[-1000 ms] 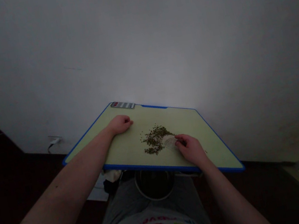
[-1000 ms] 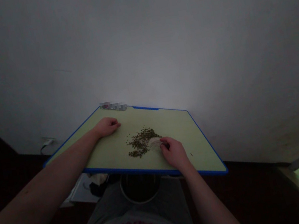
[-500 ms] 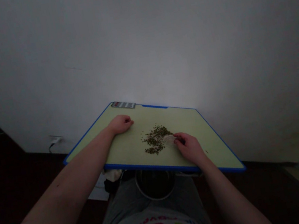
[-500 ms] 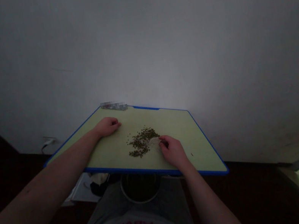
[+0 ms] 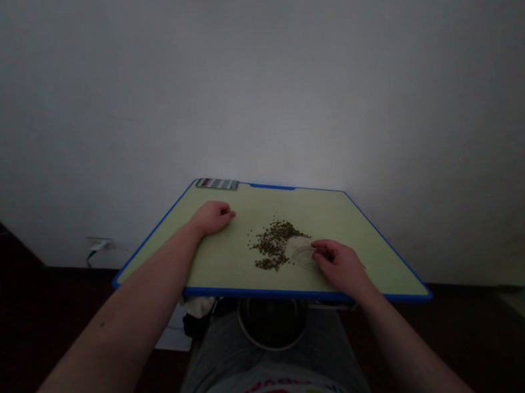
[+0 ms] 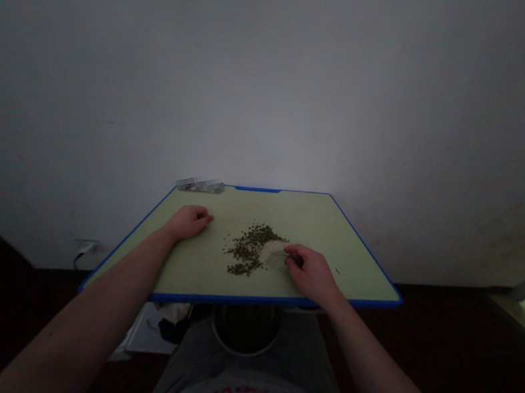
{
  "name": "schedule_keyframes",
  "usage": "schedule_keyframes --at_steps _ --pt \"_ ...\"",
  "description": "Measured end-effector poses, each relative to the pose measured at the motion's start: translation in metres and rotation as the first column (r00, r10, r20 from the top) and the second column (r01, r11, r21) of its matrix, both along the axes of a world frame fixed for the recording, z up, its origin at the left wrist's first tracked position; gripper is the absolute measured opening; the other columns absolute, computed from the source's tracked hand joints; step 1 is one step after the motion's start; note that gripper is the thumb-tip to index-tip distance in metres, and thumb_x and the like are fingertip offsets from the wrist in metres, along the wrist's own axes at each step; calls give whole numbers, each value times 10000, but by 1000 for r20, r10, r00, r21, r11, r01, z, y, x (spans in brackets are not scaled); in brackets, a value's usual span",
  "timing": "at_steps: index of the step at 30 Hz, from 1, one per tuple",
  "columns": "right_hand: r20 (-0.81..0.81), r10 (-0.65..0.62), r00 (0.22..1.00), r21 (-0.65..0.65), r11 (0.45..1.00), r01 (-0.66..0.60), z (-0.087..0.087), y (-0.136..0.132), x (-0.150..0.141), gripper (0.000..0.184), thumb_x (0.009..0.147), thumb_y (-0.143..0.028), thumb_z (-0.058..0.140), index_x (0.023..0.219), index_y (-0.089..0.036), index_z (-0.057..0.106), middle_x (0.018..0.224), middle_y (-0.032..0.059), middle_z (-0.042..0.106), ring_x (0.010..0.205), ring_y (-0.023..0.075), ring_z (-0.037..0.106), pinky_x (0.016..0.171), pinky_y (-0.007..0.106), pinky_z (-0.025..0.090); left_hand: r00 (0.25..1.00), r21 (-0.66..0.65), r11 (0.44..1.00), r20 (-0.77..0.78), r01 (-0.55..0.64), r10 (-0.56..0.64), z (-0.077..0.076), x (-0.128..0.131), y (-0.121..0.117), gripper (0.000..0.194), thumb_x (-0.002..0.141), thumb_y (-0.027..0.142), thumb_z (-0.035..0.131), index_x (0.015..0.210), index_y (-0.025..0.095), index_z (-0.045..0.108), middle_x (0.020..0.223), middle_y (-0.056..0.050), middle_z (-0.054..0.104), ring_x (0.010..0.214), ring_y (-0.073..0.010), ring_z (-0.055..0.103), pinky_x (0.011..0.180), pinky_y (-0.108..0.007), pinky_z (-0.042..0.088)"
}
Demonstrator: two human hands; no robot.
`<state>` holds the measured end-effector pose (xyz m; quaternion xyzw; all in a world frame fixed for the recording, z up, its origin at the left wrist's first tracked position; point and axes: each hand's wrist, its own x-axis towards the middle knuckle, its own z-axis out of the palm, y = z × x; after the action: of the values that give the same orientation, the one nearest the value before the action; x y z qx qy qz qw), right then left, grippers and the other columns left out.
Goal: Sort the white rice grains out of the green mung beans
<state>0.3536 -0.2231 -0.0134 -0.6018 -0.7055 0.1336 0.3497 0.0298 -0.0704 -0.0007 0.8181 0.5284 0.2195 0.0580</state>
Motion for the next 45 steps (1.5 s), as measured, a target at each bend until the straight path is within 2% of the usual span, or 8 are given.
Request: schedule_keyframes --at_steps 9,16,22,45 --pt "4 1 1000 9 1000 -1 5 -8 -8 300 790 -300 508 1013 -169 660 847 62 711 746 189 649 708 313 498 1000 -3 1000 -3 -3 3 0 0 1 348 778 444 438 622 165 576 579 -25 541 555 -129 428 542 -267 278" --pt "40 -69 997 6 998 69 8 -11 -6 310 778 -299 503 1008 -162 661 788 50 701 701 186 639 690 310 488 1000 6 1000 -7 -3 3 -3 -1 3 364 786 452 433 636 162 595 589 -31 552 553 -130 434 541 -267 281" --pt "28 -21 999 5 1000 21 6 -16 -7 308 787 -302 498 1010 -162 658 811 50 704 713 182 639 682 299 486 1000 8 1000 -6 -3 3 -3 -1 3 355 787 444 442 631 161 589 585 -28 548 553 -126 429 547 -263 284" --pt "101 -135 986 38 991 131 9 -10 -10 316 784 -285 491 1017 -166 668 797 57 699 704 189 633 698 309 486 1000 2 1000 6 3 -3 -2 -1 4 353 779 447 436 605 166 559 561 -19 524 542 -121 419 537 -262 279"
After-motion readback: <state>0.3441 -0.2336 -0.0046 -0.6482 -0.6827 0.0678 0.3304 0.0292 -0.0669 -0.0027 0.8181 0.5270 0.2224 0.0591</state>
